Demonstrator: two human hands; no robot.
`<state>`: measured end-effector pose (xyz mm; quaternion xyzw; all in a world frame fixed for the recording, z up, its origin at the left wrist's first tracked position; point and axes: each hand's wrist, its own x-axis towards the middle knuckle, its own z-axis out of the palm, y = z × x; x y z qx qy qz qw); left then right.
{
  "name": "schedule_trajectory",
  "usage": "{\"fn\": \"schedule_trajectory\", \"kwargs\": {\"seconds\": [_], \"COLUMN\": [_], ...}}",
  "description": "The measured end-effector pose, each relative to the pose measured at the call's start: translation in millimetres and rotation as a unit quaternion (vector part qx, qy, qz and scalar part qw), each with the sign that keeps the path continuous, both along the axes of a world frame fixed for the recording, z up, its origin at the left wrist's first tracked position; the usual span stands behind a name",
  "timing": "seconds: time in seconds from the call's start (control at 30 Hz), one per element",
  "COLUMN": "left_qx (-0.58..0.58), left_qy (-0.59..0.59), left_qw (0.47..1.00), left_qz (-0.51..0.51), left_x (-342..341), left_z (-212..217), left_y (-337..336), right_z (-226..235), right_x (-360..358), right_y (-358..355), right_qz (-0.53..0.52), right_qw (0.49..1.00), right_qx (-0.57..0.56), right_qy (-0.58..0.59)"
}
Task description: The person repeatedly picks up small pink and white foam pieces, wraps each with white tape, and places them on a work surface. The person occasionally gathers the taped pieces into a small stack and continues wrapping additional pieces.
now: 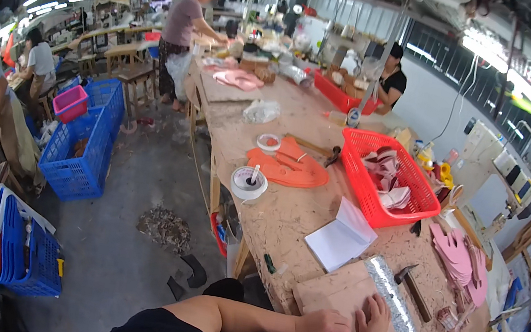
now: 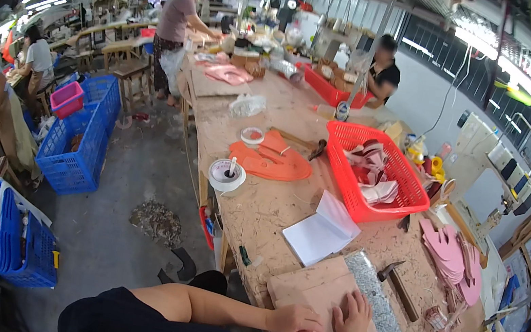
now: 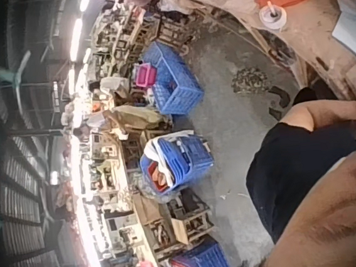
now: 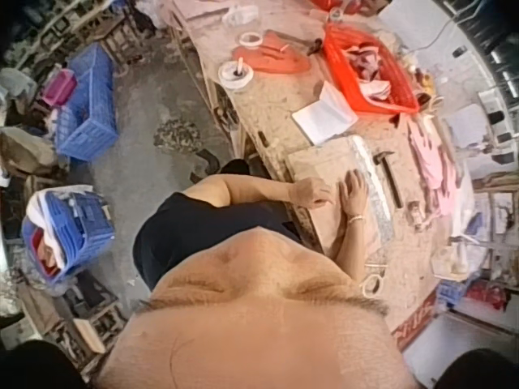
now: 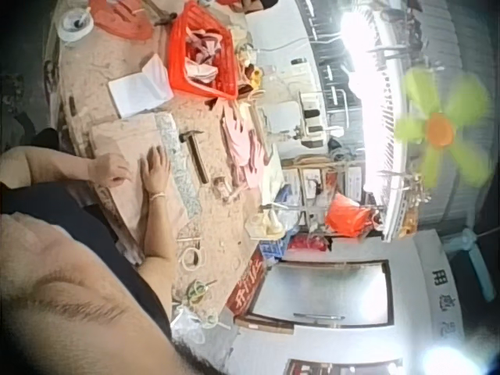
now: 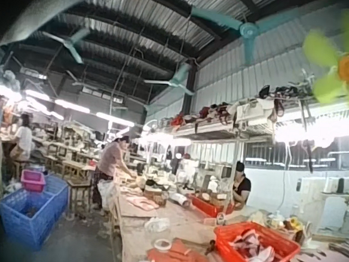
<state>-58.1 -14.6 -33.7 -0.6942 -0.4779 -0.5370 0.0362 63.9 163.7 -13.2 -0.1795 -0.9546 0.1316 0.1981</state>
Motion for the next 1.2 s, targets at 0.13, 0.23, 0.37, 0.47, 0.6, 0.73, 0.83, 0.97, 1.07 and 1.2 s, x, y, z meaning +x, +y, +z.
{"fn": "schedule_trajectory", "kwargs": {"seconds": [0.13, 0.23, 0.37, 0.47, 0.6, 0.73, 0.83, 0.97, 1.07, 1.2], "left_qx": [-0.007, -0.034, -0.035, -0.091, -0.24, -0.425, -0.593, -0.645, -0.672, -0.672], "left_qy": [-0.002, 0.005, -0.016, -0.095, -0.13, -0.02, 0.157, 0.248, 0.175, 0.072], "left_qw": [0.995, 0.98, 0.954, 0.917, 0.848, 0.85, 0.75, 0.718, 0.719, 0.736], "left_qz": [-0.095, -0.194, -0.298, -0.377, -0.454, -0.31, -0.248, -0.081, -0.015, 0.044], "left_x": [-0.3, -4.6, 1.8, -13.8, -98.7, -168.6, -219.7, -250.5, -262.8, -254.8], "left_z": [-12.3, -1.3, -78.4, -115.7, -86.5, -59.9, 29.1, 43.6, 54.8, 40.9], "left_y": [3.6, -0.8, 8.9, -14.0, -86.1, -157.7, -177.6, -203.2, -215.7, -252.1], "right_z": [9.7, 10.1, 5.4, 8.3, 12.6, -15.7, 0.6, -6.7, -3.3, 2.3], "right_x": [-0.7, 3.3, 1.6, -2.5, -10.4, -19.7, -37.3, -33.2, -32.0, -37.1], "right_y": [-9.0, -11.0, -11.1, -15.6, -30.0, -101.0, -139.9, -134.9, -139.1, -135.3], "right_qz": [-0.021, -0.047, -0.07, -0.096, -0.164, -0.349, -0.364, -0.388, -0.402, -0.395], "right_qw": [1.0, 0.999, 0.997, 0.995, 0.986, 0.936, 0.929, 0.921, 0.915, 0.918], "right_qx": [0.015, 0.003, -0.004, -0.018, -0.004, -0.02, -0.03, -0.031, -0.002, -0.006], "right_qy": [0.013, 0.026, 0.026, 0.019, -0.029, -0.034, -0.059, -0.036, -0.044, -0.047]}}
